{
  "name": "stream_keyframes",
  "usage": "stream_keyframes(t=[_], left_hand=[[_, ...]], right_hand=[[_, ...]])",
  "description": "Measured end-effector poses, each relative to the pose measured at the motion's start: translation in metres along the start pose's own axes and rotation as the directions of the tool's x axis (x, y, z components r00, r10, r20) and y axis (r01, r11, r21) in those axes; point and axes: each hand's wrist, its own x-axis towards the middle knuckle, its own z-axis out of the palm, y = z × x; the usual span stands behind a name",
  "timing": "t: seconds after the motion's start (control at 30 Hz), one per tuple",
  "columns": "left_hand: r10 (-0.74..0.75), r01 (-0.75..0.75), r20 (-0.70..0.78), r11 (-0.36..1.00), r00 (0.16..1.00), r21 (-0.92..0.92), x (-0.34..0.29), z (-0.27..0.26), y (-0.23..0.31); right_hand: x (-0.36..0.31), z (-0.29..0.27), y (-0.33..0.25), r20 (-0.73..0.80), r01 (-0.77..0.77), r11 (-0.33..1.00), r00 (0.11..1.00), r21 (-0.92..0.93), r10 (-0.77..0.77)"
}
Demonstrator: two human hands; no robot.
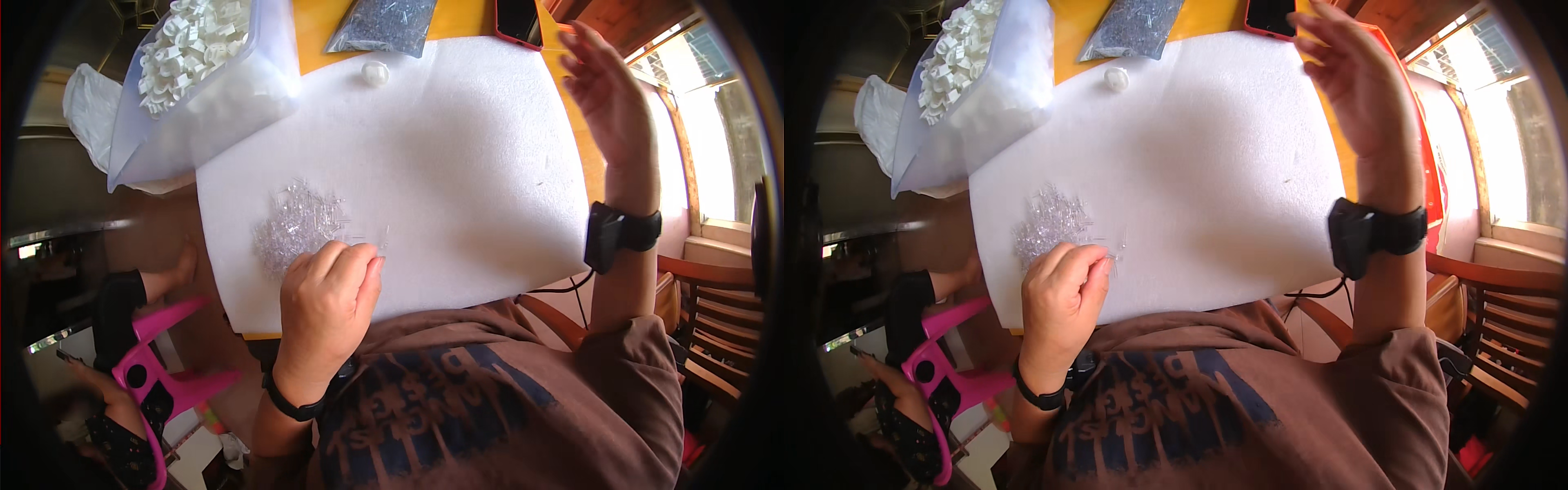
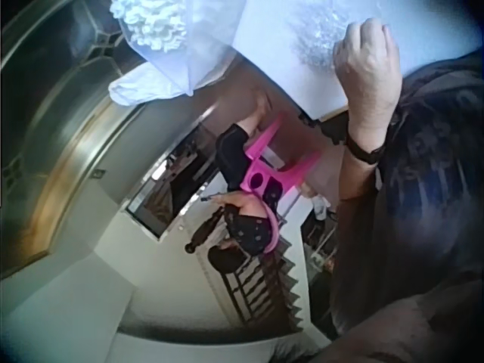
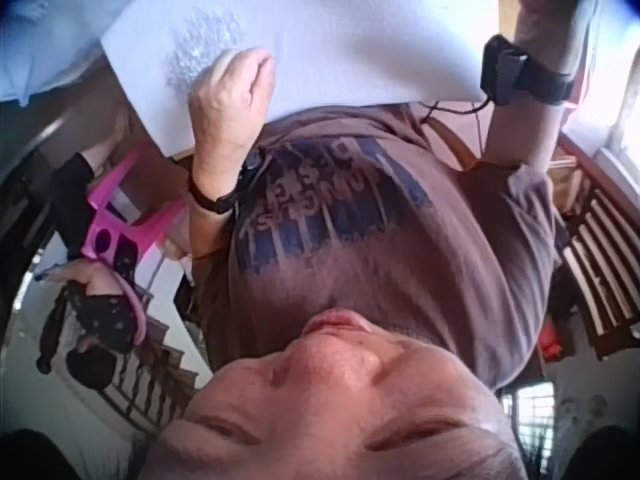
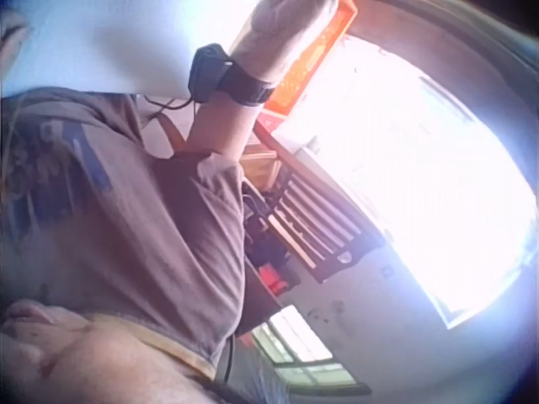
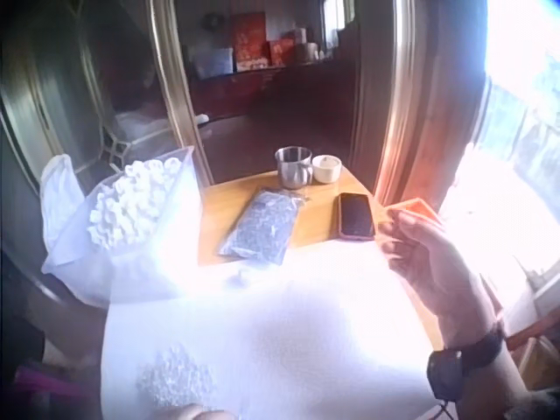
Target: The recorder is manually assembling small white plastic components by inserting metal pins into them at a workspace table.
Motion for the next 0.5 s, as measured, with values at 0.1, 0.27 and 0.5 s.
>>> stream_keyframes(t=[0.1,0.27,0.5], left_hand=[[0.052,-0.06,0.048,0.981,0.997,0.185,0.006,0.011,0.0],[0.022,-0.046,0.089,0.962,0.996,0.269,0.004,0.027,-0.001],[0.027,-0.043,0.072,0.97,0.997,0.237,0.007,0.023,0.001]], right_hand=[[0.0,0.087,0.023,0.073,-0.028,0.822,0.994,-0.569,0.084],[0.011,0.128,0.07,0.359,0.361,0.214,0.932,-0.908,-0.047],[0.035,0.13,0.107,0.479,0.477,-0.046,0.874,-0.878,-0.078]])
